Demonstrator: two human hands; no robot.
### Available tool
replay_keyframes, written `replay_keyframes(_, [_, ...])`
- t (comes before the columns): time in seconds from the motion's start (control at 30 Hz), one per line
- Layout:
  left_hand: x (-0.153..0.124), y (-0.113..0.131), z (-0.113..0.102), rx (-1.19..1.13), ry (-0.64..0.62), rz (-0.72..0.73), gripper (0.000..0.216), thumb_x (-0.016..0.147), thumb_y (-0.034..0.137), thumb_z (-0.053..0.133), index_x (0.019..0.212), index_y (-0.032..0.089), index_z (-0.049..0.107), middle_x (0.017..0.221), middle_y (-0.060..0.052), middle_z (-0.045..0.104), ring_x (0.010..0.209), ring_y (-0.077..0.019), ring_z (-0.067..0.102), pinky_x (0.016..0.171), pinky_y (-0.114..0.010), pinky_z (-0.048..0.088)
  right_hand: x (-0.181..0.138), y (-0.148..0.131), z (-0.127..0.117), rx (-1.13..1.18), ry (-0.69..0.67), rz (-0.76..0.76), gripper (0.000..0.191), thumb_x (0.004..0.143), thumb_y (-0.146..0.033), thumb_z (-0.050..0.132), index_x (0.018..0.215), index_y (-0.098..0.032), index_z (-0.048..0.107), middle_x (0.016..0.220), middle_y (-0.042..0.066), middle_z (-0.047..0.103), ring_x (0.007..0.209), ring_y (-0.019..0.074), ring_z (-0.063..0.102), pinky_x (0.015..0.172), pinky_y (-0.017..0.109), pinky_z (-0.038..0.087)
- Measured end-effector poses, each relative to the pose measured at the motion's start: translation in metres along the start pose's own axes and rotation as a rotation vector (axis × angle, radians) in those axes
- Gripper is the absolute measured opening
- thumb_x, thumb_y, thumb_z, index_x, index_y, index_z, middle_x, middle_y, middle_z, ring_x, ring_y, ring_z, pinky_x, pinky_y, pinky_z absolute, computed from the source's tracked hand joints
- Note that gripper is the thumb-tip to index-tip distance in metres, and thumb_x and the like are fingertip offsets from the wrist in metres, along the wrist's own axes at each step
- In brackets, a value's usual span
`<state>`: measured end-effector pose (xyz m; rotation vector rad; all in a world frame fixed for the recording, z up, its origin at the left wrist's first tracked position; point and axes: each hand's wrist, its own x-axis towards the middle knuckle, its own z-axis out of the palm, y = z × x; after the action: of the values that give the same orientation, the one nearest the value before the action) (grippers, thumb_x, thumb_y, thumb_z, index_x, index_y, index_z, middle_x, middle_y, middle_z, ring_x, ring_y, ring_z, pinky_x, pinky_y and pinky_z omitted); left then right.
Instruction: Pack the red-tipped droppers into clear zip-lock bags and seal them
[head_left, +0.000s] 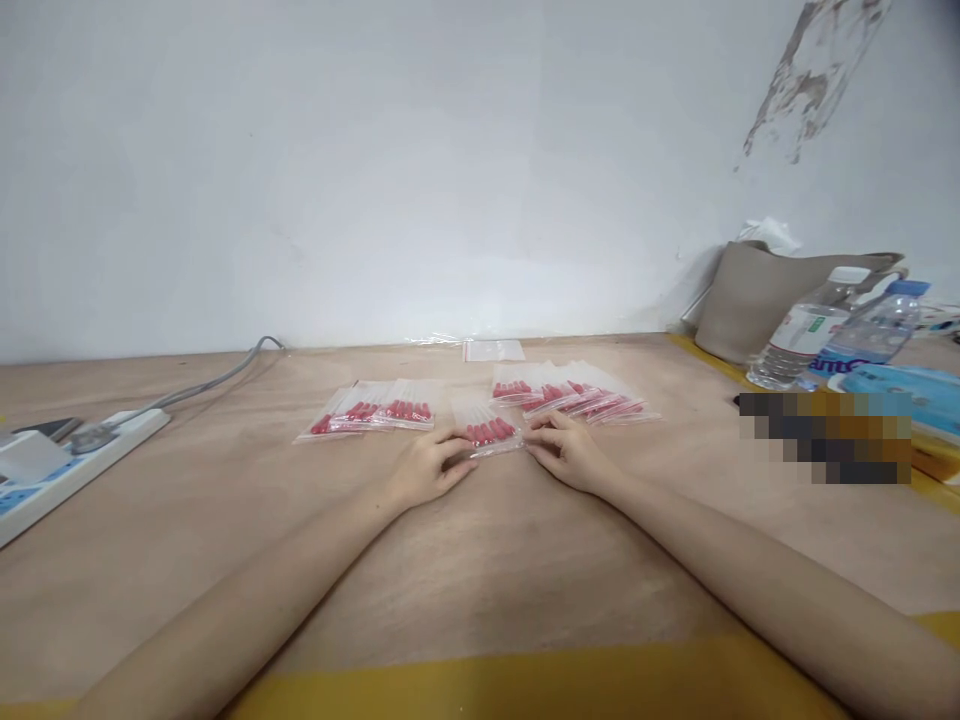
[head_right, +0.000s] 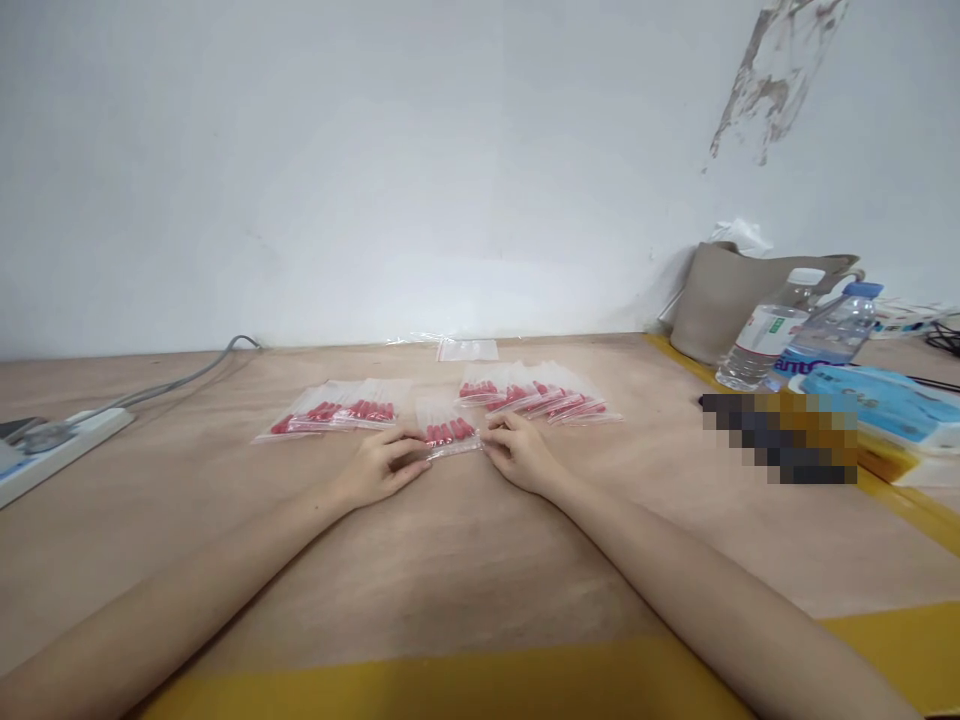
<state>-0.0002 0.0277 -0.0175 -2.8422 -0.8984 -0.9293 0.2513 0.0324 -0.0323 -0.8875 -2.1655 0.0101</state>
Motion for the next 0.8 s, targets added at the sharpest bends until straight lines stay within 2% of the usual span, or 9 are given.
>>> replay_keyframes(0.07, [0.0,-0.003,0.003,0.01,-0.016,-0.02,0.015,0.085,0.022,0.047,0.088,0.019,0.061,0.093,-0.005,0.059,0.082,-0.0146,0.058,0.074,-0.026,0.047,0.002,0.001,0.001,-0.009,-0.056,-0.025,0.016,0.079,-0.015,0.047,0.078,-0.019,0.062,0.083,0.006,0.057,0.08,0.0163,0.053,0.072,0.031,0.044])
replay_keyframes(0.13, [0.001,-0.006,0.004,0.023,-0.04,-0.016,0.016,0.086,0.021,0.045,0.084,0.018,0.061,0.087,-0.004,0.06,0.079,-0.0145,0.058,0.072,-0.025,0.046,0.005,0.001,0.0,-0.01,-0.115,-0.039,0.016,0.08,-0.015,0.045,0.076,-0.018,0.06,0.081,0.006,0.057,0.079,0.0156,0.053,0.071,0.03,0.043])
replay_keyframes(0.2, [0.001,-0.007,0.003,0.03,-0.062,-0.013,0.016,0.086,0.02,0.044,0.082,0.018,0.06,0.084,-0.004,0.06,0.078,-0.0149,0.057,0.072,-0.026,0.045,0.007,0.0,-0.001,-0.001,-0.151,-0.034,0.012,0.08,-0.018,0.048,0.082,-0.017,0.059,0.082,0.005,0.057,0.078,0.0152,0.052,0.071,0.029,0.043])
replay_keyframes(0.27, [0.002,-0.006,0.001,0.039,-0.072,-0.026,0.015,0.087,0.021,0.043,0.082,0.017,0.057,0.082,-0.004,0.059,0.077,-0.0153,0.056,0.07,-0.026,0.045,0.01,-0.001,-0.003,0.007,-0.167,-0.026,0.018,0.077,-0.026,0.054,0.092,-0.018,0.058,0.085,0.005,0.058,0.078,0.0157,0.053,0.071,0.03,0.042])
replay_keyframes(0.37, [0.002,-0.003,0.0,0.058,-0.058,-0.072,0.015,0.089,0.022,0.038,0.082,0.017,0.051,0.078,-0.005,0.056,0.071,-0.016,0.054,0.065,-0.028,0.044,0.013,-0.001,-0.004,-0.032,-0.155,-0.062,0.034,0.071,-0.036,0.061,0.101,-0.019,0.057,0.091,0.006,0.059,0.084,0.0179,0.053,0.074,0.031,0.041])
replay_keyframes(0.5, [-0.001,-0.004,0.001,0.074,-0.031,-0.115,0.017,0.09,0.022,0.034,0.082,0.017,0.047,0.073,-0.004,0.054,0.066,-0.0161,0.051,0.061,-0.028,0.042,0.016,0.001,0.003,-0.194,-0.077,-0.16,0.017,0.08,-0.03,0.052,0.087,-0.019,0.063,0.081,0.005,0.061,0.078,0.0161,0.055,0.071,0.03,0.038])
replay_keyframes(0.57, [-0.002,-0.007,0.001,0.073,-0.031,-0.12,0.017,0.09,0.023,0.034,0.082,0.017,0.047,0.073,-0.003,0.054,0.066,-0.0158,0.051,0.061,-0.028,0.042,0.017,0.002,0.007,-0.249,-0.049,-0.194,0.019,0.083,-0.027,0.047,0.079,-0.019,0.064,0.073,0.004,0.061,0.073,0.0148,0.054,0.069,0.029,0.037])
replay_keyframes(0.7, [-0.002,-0.012,0.002,0.124,0.0,-0.003,0.018,0.086,0.032,0.047,0.093,0.017,0.051,0.083,-0.005,0.057,0.073,-0.0166,0.054,0.065,-0.027,0.044,0.017,0.003,0.011,-0.25,-0.013,-0.18,0.022,0.084,-0.026,0.046,0.076,-0.017,0.064,0.072,0.005,0.061,0.072,0.0143,0.053,0.069,0.029,0.036])
replay_keyframes(0.8, [-0.001,-0.015,0.001,0.268,0.059,0.158,0.014,0.086,0.025,0.048,0.096,0.018,0.055,0.091,-0.005,0.059,0.076,-0.0155,0.056,0.067,-0.026,0.045,0.016,0.004,0.011,-0.223,0.002,-0.175,0.021,0.084,-0.026,0.047,0.075,-0.017,0.063,0.072,0.005,0.061,0.071,0.0137,0.053,0.068,0.028,0.036])
